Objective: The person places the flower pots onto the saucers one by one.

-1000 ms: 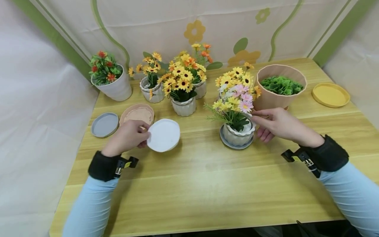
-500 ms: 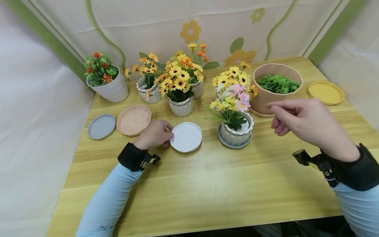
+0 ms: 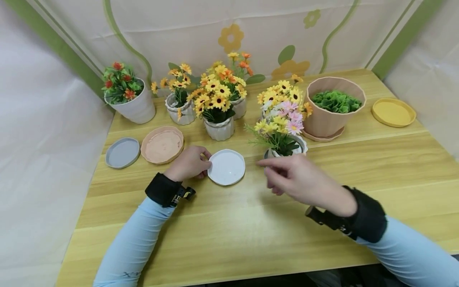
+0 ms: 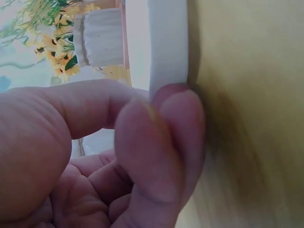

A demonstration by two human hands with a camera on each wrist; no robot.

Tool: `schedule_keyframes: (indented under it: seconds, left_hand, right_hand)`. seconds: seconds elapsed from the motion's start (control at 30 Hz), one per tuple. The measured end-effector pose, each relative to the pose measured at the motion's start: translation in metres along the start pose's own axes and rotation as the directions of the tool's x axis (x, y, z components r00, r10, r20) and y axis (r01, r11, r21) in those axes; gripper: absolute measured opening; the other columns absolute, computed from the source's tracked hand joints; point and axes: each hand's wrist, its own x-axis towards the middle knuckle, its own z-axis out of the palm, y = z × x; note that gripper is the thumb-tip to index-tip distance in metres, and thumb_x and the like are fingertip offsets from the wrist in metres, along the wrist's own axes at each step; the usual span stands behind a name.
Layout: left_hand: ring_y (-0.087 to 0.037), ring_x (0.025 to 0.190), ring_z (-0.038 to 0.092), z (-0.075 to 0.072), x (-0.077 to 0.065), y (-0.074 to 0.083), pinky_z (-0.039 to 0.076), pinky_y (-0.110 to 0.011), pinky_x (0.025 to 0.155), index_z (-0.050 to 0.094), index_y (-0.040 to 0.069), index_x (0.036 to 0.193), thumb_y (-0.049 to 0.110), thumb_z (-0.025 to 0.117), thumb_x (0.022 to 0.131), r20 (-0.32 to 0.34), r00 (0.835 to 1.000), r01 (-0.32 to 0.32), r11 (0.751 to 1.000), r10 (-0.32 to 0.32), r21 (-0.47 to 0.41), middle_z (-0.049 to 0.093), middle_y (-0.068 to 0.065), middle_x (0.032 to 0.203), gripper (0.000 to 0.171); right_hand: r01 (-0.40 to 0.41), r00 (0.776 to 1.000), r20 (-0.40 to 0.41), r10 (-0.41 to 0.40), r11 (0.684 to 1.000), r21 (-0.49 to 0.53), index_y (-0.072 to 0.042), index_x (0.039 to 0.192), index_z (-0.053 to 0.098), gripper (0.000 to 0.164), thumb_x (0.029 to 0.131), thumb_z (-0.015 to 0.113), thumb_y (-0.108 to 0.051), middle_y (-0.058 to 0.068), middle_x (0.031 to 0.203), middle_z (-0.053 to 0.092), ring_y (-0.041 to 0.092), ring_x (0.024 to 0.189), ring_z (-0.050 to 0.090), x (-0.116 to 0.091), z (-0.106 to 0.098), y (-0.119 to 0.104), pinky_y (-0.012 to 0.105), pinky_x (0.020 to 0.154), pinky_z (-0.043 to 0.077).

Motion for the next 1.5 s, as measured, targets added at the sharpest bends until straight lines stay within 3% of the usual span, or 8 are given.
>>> schedule_keyframes:
  seconds: [0.27,0.6,0.73,0.9,1.13,1.23,1.37,1.5]
  left_hand:
    - [-0.019,0.064,0.066,-0.002,0.001,0.000,0.056,-0.030,0.058,0.061,0.002,0.118,0.014,0.063,0.095,0.015,1.000,-0.003,1.000,0.003,0.001,0.068,-0.009,0.076,0.026]
    - [-0.020,0.064,0.067,-0.004,0.004,-0.003,0.058,-0.031,0.058,0.061,0.002,0.118,0.014,0.063,0.094,0.024,1.000,-0.012,1.000,0.013,-0.026,0.069,-0.010,0.077,0.027]
    - [-0.021,0.065,0.067,-0.004,0.006,-0.003,0.058,-0.032,0.058,0.061,0.003,0.119,0.013,0.064,0.093,0.037,0.999,-0.004,0.999,0.006,-0.050,0.069,-0.011,0.078,0.028]
    - [-0.021,0.064,0.067,-0.004,0.006,-0.004,0.058,-0.032,0.058,0.061,0.003,0.118,0.013,0.064,0.093,0.039,0.999,-0.008,0.998,0.011,-0.062,0.069,-0.012,0.078,0.027]
    - [-0.021,0.065,0.067,-0.004,0.006,-0.006,0.058,-0.032,0.058,0.061,0.002,0.118,0.013,0.064,0.094,0.043,0.999,-0.029,0.996,0.033,-0.080,0.068,-0.012,0.079,0.027]
    - [-0.021,0.065,0.067,-0.003,0.005,-0.006,0.058,-0.032,0.058,0.061,0.002,0.118,0.012,0.064,0.093,0.044,0.998,-0.030,0.996,0.034,-0.084,0.068,-0.012,0.079,0.027]
    - [-0.021,0.064,0.067,-0.003,0.005,-0.006,0.058,-0.032,0.058,0.061,0.003,0.117,0.012,0.064,0.093,0.046,0.999,-0.025,0.996,0.029,-0.083,0.069,-0.012,0.078,0.026]
    - [-0.021,0.064,0.067,-0.002,0.007,-0.008,0.058,-0.032,0.058,0.061,0.003,0.116,0.012,0.064,0.092,0.048,0.999,-0.022,0.996,0.026,-0.086,0.069,-0.012,0.078,0.026]
  right_hand:
    - [-0.156,0.974,0.190,0.126,0.976,0.150,0.000,0.153,0.031,0.050,0.105,0.042,-0.008,0.005,0.080,0.068,0.016,0.066,0.066,0.055,0.047,0.006,0.036,0.061,0.058]
    - [-0.406,0.889,0.044,0.456,0.741,0.534,-0.016,0.156,-0.018,0.074,0.107,0.036,-0.009,0.026,0.102,0.062,0.024,0.066,0.062,0.139,0.061,0.020,0.034,0.062,0.060]
    - [-0.423,0.836,-0.006,0.549,0.651,0.630,-0.018,0.159,-0.009,0.068,0.108,0.037,-0.015,0.025,0.108,0.060,0.023,0.065,0.062,0.158,0.059,0.028,0.032,0.057,0.059]
    - [-0.419,0.815,-0.003,0.579,0.594,0.687,-0.018,0.158,0.004,0.062,0.107,0.040,-0.024,0.026,0.110,0.059,0.022,0.061,0.062,0.171,0.054,0.036,0.034,0.059,0.060]
    - [-0.454,0.796,0.005,0.605,0.591,0.666,-0.024,0.160,0.001,0.068,0.106,0.042,-0.026,0.014,0.083,0.063,0.023,0.056,0.064,0.184,0.047,0.041,0.041,0.060,0.061]
    - [-0.488,0.787,0.016,0.617,0.607,0.627,-0.017,0.156,0.020,0.057,0.105,0.043,-0.027,0.014,0.079,0.065,0.023,0.053,0.064,0.187,0.045,0.042,0.041,0.059,0.061]
    - [-0.536,0.779,0.031,0.626,0.641,0.549,-0.003,0.123,0.053,0.037,0.105,0.041,-0.033,0.016,0.083,0.067,0.024,0.055,0.066,0.190,0.043,0.042,0.037,0.055,0.059]
    - [-0.555,0.785,0.028,0.619,0.683,0.476,0.003,0.107,0.057,0.043,0.107,0.036,-0.035,0.020,0.086,0.068,0.028,0.062,0.068,0.193,0.042,0.041,0.036,0.056,0.059]
